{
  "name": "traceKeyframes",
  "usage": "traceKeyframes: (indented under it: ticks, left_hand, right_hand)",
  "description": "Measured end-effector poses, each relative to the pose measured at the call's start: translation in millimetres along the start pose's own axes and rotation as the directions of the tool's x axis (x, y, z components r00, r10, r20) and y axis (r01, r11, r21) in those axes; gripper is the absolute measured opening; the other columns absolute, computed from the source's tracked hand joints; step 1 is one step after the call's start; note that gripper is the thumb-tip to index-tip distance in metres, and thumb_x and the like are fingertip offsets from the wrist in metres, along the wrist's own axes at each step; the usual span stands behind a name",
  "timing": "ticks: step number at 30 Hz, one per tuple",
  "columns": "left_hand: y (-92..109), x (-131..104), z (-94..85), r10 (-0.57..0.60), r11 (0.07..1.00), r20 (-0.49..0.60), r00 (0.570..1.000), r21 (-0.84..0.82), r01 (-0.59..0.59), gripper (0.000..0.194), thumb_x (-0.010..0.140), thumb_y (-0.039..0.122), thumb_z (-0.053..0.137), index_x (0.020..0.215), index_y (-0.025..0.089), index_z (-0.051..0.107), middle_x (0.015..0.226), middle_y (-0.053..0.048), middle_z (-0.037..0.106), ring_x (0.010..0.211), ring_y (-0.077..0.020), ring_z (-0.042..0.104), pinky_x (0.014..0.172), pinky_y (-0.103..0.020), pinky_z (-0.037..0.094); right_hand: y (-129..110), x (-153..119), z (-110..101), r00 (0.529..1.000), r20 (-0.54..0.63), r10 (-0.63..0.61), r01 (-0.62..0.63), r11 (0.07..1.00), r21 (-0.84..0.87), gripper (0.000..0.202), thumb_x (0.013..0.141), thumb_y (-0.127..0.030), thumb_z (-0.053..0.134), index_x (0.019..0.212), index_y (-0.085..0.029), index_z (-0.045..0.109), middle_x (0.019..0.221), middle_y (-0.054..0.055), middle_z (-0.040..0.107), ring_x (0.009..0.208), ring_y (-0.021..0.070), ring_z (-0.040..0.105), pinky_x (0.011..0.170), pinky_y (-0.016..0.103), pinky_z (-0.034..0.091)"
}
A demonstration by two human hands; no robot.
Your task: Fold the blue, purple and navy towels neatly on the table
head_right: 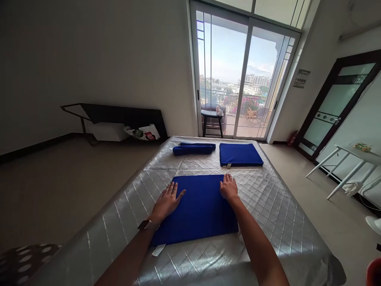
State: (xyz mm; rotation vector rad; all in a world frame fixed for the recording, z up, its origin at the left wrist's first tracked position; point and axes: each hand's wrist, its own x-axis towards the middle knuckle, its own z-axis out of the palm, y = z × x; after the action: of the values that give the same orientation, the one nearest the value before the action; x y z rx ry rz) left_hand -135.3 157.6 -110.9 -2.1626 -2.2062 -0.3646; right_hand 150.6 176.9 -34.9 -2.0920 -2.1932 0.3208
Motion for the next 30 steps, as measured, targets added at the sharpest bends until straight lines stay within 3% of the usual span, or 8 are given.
traceKeyframes:
  ticks: [7, 12, 14, 16, 20, 22, 25, 30]
  left_hand:
    - [-9.4, -2.0, 9.6, 0.044, 0.998, -0.041, 0.998, 0.047, -0.042, 0.087, 0.097, 0.064, 0.012, 0.15, 0.001, 0.039, 0.158, -0.022, 0.036, 0.147, -0.0306, 0.034, 0.12, -0.048, 0.03]
    - [-6.6, 17.1, 5.0, -0.066, 0.991, -0.031, 0.997, 0.119, 0.069, 0.091, 0.094, 0.067, 0.011, 0.147, 0.0, 0.044, 0.153, -0.025, 0.043, 0.146, -0.0342, 0.036, 0.121, -0.054, 0.025]
    - [18.6, 29.4, 1.0, -0.022, 0.993, -0.031, 0.999, 0.117, 0.025, 0.088, 0.096, 0.065, 0.013, 0.146, 0.001, 0.046, 0.152, -0.024, 0.044, 0.146, -0.0344, 0.037, 0.121, -0.054, 0.025]
    - [61.4, 39.3, 0.2, 0.125, 0.989, -0.007, 0.992, 0.08, -0.124, 0.08, 0.098, 0.061, 0.015, 0.147, 0.005, 0.046, 0.154, -0.02, 0.044, 0.147, -0.0314, 0.036, 0.121, -0.051, 0.026]
    - [155.5, 44.6, 12.8, 0.392, 0.918, 0.033, 0.919, -0.078, -0.389, 0.067, 0.103, 0.051, 0.017, 0.15, 0.011, 0.043, 0.157, -0.015, 0.042, 0.148, -0.0246, 0.034, 0.121, -0.043, 0.029]
    - [176.7, 42.8, 21.2, 0.432, 0.895, 0.032, 0.901, -0.132, -0.425, 0.063, 0.104, 0.045, 0.015, 0.149, 0.01, 0.044, 0.155, -0.016, 0.044, 0.147, -0.0242, 0.036, 0.12, -0.045, 0.031]
    - [158.1, 41.7, 26.9, 0.418, 0.905, 0.034, 0.908, -0.104, -0.413, 0.062, 0.104, 0.045, 0.016, 0.15, 0.014, 0.044, 0.156, -0.013, 0.044, 0.148, -0.0241, 0.035, 0.121, -0.046, 0.029]
    - [55.6, 44.9, 15.6, 0.198, 0.98, 0.063, 0.978, 0.001, -0.199, 0.069, 0.102, 0.055, 0.017, 0.152, 0.014, 0.04, 0.159, -0.012, 0.038, 0.15, -0.0257, 0.031, 0.123, -0.048, 0.025]
  right_hand:
    - [6.4, 18.2, 19.9, 0.999, -0.04, 0.001, 0.001, 0.998, 0.058, 0.062, 0.103, -0.035, 0.022, 0.158, -0.006, 0.023, 0.165, 0.012, 0.023, 0.154, 0.0162, 0.011, 0.123, 0.037, 0.011]
    - [4.8, 15.7, 23.4, 0.998, -0.066, -0.012, 0.018, 0.995, 0.097, 0.062, 0.102, -0.035, 0.023, 0.157, -0.006, 0.025, 0.164, 0.012, 0.023, 0.154, 0.0165, 0.012, 0.123, 0.036, 0.01]
    - [3.6, 15.5, 23.3, 0.997, -0.075, -0.016, 0.024, 0.994, 0.111, 0.062, 0.102, -0.035, 0.023, 0.157, -0.005, 0.025, 0.164, 0.012, 0.023, 0.154, 0.0173, 0.013, 0.123, 0.037, 0.01]
    - [3.9, 15.8, 24.1, 0.997, -0.079, -0.014, 0.024, 0.992, 0.122, 0.062, 0.103, -0.035, 0.023, 0.157, -0.005, 0.025, 0.165, 0.012, 0.022, 0.154, 0.0182, 0.014, 0.123, 0.037, 0.01]
    - [8.8, 16.8, 27.6, 0.998, -0.052, -0.048, 0.053, 0.993, 0.107, 0.062, 0.101, -0.029, 0.027, 0.158, -0.007, 0.023, 0.165, 0.011, 0.021, 0.154, 0.018, 0.011, 0.124, 0.036, 0.01]
    - [10.5, 17.1, 28.6, 0.997, -0.039, -0.071, 0.074, 0.993, 0.096, 0.062, 0.1, -0.026, 0.029, 0.158, -0.008, 0.024, 0.165, 0.011, 0.021, 0.155, 0.0173, 0.01, 0.123, 0.035, 0.01]
    - [8.7, 17.3, 28.0, 0.997, -0.06, -0.051, 0.057, 0.993, 0.105, 0.061, 0.101, -0.028, 0.027, 0.158, -0.006, 0.024, 0.165, 0.012, 0.021, 0.154, 0.0177, 0.012, 0.123, 0.036, 0.011]
    - [3.5, 17.6, 25.7, 0.998, -0.063, 0.006, 0.002, 0.993, 0.115, 0.061, 0.103, -0.031, 0.024, 0.158, -0.007, 0.023, 0.165, 0.011, 0.022, 0.154, 0.0169, 0.012, 0.123, 0.036, 0.008]
